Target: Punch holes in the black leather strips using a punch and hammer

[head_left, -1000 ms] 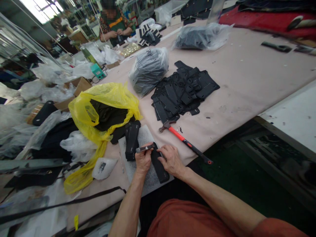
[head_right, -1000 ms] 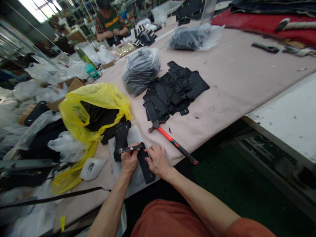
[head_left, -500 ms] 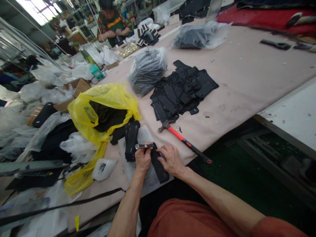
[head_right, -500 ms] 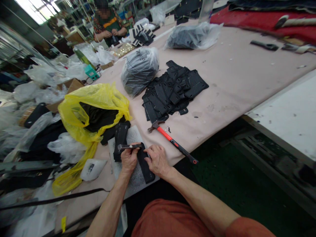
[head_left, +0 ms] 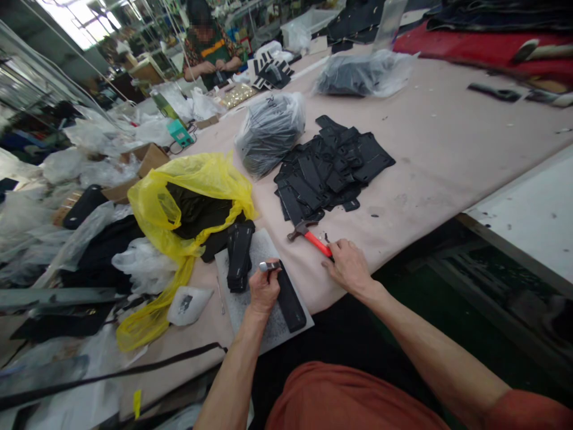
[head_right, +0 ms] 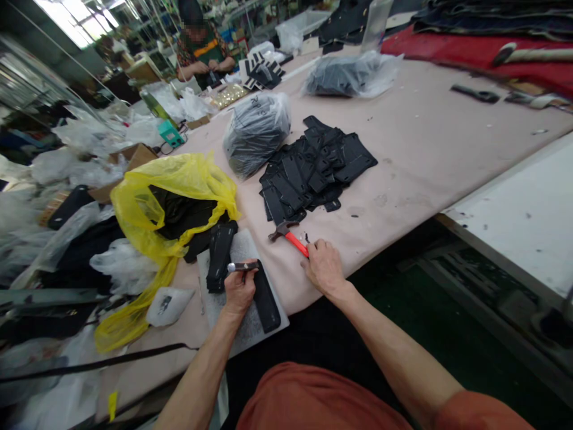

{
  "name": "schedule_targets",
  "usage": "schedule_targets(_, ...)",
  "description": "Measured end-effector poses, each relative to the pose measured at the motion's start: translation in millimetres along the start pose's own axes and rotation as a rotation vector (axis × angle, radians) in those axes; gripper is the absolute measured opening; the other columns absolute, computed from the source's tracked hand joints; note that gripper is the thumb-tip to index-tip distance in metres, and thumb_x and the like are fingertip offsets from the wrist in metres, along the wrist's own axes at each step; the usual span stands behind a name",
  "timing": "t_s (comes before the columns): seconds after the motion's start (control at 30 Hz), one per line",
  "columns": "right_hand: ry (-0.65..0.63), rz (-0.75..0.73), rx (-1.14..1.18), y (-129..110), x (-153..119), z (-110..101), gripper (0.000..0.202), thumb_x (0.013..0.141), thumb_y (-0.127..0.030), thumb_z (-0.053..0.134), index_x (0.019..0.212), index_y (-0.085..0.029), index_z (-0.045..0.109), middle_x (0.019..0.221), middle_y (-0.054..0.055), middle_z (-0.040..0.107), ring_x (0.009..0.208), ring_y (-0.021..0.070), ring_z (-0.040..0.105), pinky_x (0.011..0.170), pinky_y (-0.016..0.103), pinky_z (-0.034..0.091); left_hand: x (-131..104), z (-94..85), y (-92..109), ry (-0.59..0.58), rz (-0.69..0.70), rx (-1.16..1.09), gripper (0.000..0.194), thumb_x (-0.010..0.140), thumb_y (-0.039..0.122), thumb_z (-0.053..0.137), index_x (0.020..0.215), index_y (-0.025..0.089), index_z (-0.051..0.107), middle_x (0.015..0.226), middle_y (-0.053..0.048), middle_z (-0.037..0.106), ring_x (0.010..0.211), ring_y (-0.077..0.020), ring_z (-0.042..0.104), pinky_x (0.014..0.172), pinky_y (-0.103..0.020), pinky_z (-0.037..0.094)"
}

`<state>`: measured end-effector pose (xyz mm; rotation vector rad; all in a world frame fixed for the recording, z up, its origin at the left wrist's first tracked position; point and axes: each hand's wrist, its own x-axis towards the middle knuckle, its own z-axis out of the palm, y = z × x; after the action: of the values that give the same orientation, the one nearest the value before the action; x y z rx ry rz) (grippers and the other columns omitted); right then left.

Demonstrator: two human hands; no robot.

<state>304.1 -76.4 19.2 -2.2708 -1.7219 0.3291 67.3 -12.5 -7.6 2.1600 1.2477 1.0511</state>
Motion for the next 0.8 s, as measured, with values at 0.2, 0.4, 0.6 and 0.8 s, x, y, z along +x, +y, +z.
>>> schedule_targets(0.2, -0.305, 0.188, 0.393, 4.3, 11.8, -4.9, 0.008, 0.077, -0.017, 0.055, 0.081, -0.02, 0.048, 0.067, 0.004, 0.059, 0.06, 0.0173, 0.056, 0.056, 0.028, 0.038, 3.2, 0.2, 5.1, -0.023, -0.06, 0.004, 0.014, 0.085, 0.019, 0.056, 0.095, 0.019, 0.066, 0.09, -0.004, 0.073, 0.084, -0.0189, 0.07, 0.078, -0.03, 0.054)
schedule_targets(0.4, -0.327, 0.348, 0.756, -13.2, 8.9, -29.9, 0.014, 0.08, -0.026, 0.054, 0.079, -0.023, 0.041, 0.048, -0.008, 0.047, 0.04, 0.011, 0.046, 0.042, 0.021, 0.032, 1.7, -0.5, 6.7, -0.024, -0.046, 0.001, 0.013, 0.085, 0.018, 0.056, 0.094, 0.02, 0.065, 0.088, -0.004, 0.073, 0.08, -0.019, 0.069, 0.075, -0.03, 0.054)
schedule_targets(0.6, 0.215, -0.256, 0.507, -42.0, -6.6, -103.7, 0.016, 0.093, -0.037, 0.046, 0.092, -0.022, 0.051, 0.068, 0.001, 0.059, 0.054, 0.0133, 0.052, 0.053, 0.027, 0.038, 0.2, -1.3, 6.1, -0.035, -0.072, -0.016, 0.013, 0.084, 0.016, 0.055, 0.092, 0.021, 0.065, 0.084, -0.004, 0.071, 0.078, -0.0188, 0.068, 0.073, -0.029, 0.053)
schedule_targets(0.8, 0.189, -0.684, 0.072, -50.5, -12.0, -124.2, 0.015, 0.095, -0.025, 0.045, 0.086, -0.021, 0.055, 0.067, 0.002, 0.056, 0.06, 0.0149, 0.051, 0.058, 0.029, 0.034, 0.2, -0.8, 5.9, -0.018, -0.047, -0.008, 0.012, 0.085, 0.017, 0.055, 0.092, 0.021, 0.064, 0.082, -0.004, 0.07, 0.077, -0.0193, 0.068, 0.071, -0.029, 0.052)
